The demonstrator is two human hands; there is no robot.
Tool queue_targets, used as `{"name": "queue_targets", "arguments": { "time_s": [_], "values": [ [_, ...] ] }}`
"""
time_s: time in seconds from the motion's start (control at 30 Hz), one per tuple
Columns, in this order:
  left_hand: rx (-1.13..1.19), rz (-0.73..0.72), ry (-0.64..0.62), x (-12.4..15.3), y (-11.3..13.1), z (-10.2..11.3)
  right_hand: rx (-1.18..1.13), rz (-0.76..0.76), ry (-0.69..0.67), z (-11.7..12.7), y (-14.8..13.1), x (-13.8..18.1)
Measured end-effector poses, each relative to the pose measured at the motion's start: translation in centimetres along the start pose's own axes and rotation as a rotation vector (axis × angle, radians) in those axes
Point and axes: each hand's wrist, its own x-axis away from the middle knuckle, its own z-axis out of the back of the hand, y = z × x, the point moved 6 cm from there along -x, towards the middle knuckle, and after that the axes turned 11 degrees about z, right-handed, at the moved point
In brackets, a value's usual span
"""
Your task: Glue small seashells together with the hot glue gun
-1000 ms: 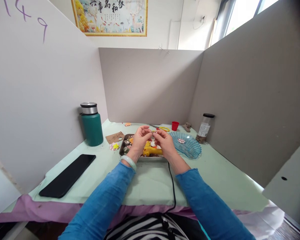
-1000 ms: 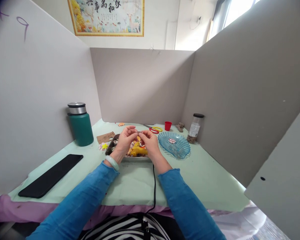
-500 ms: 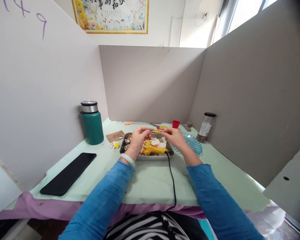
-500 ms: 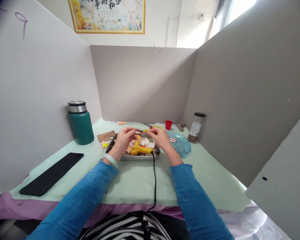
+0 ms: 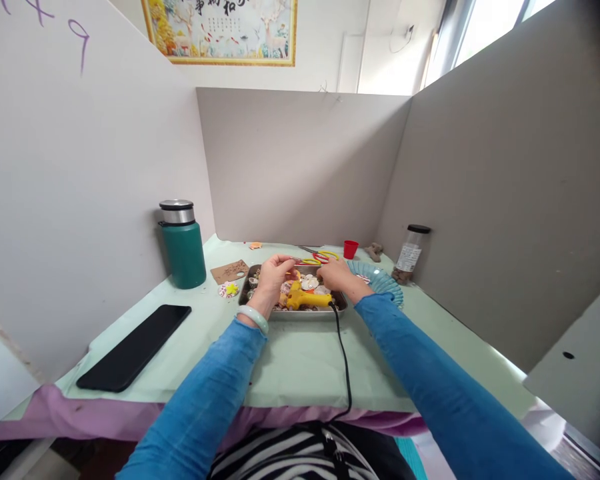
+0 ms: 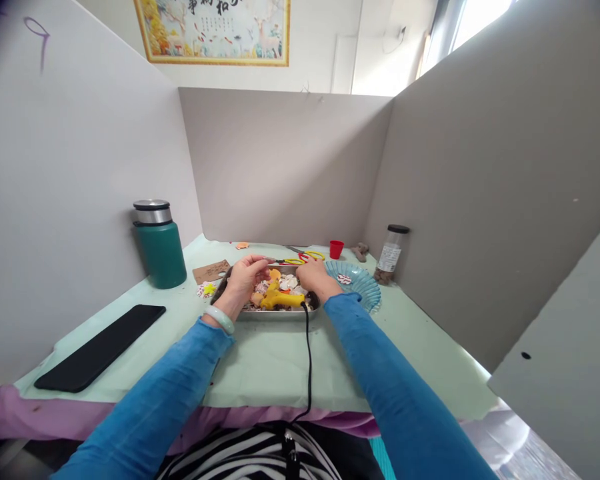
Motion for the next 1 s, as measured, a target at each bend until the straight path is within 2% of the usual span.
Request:
{"name": "queue_targets", "arguments": {
  "time_s": [0.2, 0.27, 0.3, 0.43, 0.57, 0.83, 1.0],
  "values": [
    [-0.031, 0.013, -0.007, 0.1, 0.0, -0.1, -0.041, 0.021, 0.006, -0.1, 0.6, 0.2],
    [-0.043, 0.016, -0.008, 0.2, 0.0, -0.2, -0.090, -0.011, 0.058, 0.4, 1.4, 0.7],
    [-0.049, 0.016, -0.008, 0.2, 0.0, -0.2, -0.158, -0.026, 0.109, 0.7, 1.8, 1.1],
    [-0.089, 0.005, -0.012, 0.2, -0.2, -0.4, -0.791, 0.008, 0.387, 1.6, 1.5, 2.9],
    [-0.116, -0.003, -0.001, 0.3, -0.4, -0.4, -1.055, 0.053, 0.552, 1.9, -0.1, 4.1],
    [-0.143, -0.019, -0.008, 0.1, -0.6, -0.3, -1.216, 0.030, 0.613, 1.1, -0.8, 4.1],
    [-0.167, -0.016, -0.016, 0.1, -0.8, -0.4, -1.136, 0.042, 0.655, 1.6, -1.0, 4.3]
  ]
}}
